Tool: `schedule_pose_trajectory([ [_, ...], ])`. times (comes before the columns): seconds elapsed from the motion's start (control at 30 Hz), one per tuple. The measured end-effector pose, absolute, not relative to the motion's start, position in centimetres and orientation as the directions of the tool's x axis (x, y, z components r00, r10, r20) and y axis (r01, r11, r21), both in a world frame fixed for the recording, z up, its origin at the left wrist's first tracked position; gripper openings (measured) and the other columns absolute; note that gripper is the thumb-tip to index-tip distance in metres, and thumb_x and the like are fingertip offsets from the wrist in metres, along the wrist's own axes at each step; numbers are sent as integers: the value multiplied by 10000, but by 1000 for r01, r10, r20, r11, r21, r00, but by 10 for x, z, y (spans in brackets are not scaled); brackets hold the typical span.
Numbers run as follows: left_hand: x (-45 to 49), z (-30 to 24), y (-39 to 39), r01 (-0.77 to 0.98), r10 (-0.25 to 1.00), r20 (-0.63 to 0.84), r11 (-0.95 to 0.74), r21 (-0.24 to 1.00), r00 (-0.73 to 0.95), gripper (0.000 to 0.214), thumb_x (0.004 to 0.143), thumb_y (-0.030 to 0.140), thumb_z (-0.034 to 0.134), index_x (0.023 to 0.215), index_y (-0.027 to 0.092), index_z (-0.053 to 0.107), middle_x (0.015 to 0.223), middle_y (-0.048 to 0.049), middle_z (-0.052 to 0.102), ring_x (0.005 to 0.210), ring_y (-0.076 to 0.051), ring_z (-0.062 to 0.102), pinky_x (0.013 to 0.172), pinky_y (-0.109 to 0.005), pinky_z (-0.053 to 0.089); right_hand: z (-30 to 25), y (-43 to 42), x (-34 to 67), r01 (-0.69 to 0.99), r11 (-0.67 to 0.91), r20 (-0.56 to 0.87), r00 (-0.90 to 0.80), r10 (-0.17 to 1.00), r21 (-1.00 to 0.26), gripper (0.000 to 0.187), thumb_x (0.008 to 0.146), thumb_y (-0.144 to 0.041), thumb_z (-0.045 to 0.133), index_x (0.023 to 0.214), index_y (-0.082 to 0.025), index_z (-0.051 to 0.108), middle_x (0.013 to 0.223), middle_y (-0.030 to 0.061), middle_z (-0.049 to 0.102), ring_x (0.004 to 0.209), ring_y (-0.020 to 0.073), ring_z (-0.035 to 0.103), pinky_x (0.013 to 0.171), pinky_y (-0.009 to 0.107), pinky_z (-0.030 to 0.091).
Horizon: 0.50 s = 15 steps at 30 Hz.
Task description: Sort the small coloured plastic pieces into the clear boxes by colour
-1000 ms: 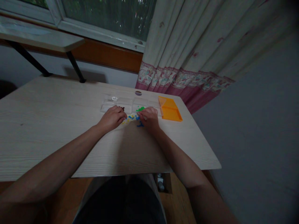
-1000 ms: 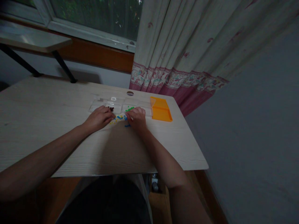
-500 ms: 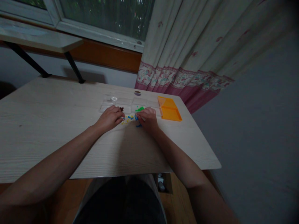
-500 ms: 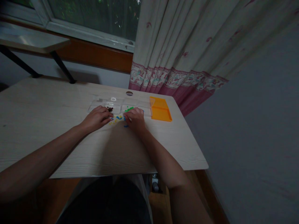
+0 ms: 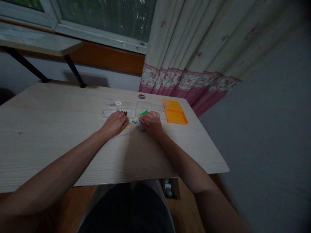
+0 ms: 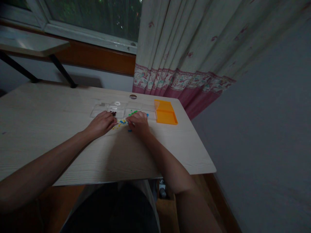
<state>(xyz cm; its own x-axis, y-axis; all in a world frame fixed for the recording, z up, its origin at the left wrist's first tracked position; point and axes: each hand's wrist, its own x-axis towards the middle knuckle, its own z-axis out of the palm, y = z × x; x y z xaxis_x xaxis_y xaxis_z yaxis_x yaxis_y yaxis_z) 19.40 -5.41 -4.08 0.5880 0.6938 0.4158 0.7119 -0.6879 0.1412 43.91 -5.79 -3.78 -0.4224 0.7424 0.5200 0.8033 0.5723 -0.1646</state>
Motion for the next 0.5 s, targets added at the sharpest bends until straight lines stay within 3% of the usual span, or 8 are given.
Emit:
schedule_pose_trajectory([
  [0.13, 195, -41, -55, 713, 708, 442, -675, 192, 551, 243, 981, 348, 505, 916, 162, 648, 928, -114, 612, 940, -270, 541, 874, -411, 441, -38, -59, 439, 793, 589, 507, -449, 736, -154, 266, 1004, -362, 508, 999, -265, 756, 994, 37, 730, 1023, 205, 550, 947, 378, 335],
  [0.3, 198, -40, -54, 648, 749, 515, -642, 409, 417, 261, 984, 378, 490, 912, 174, 635, 905, -85, 615, 935, -239, 556, 897, -401, 441, -32, -64, 430, 773, 622, 496, -493, 715, -128, 271, 1002, -395, 520, 1110, -285, 743, 1006, 35, 729, 1017, 206, 554, 940, 370, 333],
  [0.5, 206, -34, -58, 479, 792, 481, -611, 631, 377, 308, 988, 407, 466, 843, 187, 626, 802, -36, 580, 810, -177, 556, 753, -318, 450, -23, -78, 414, 782, 614, 504, -490, 711, -105, 347, 1013, -445, 482, 1263, -307, 680, 1012, 46, 727, 1025, 217, 549, 961, 382, 316],
])
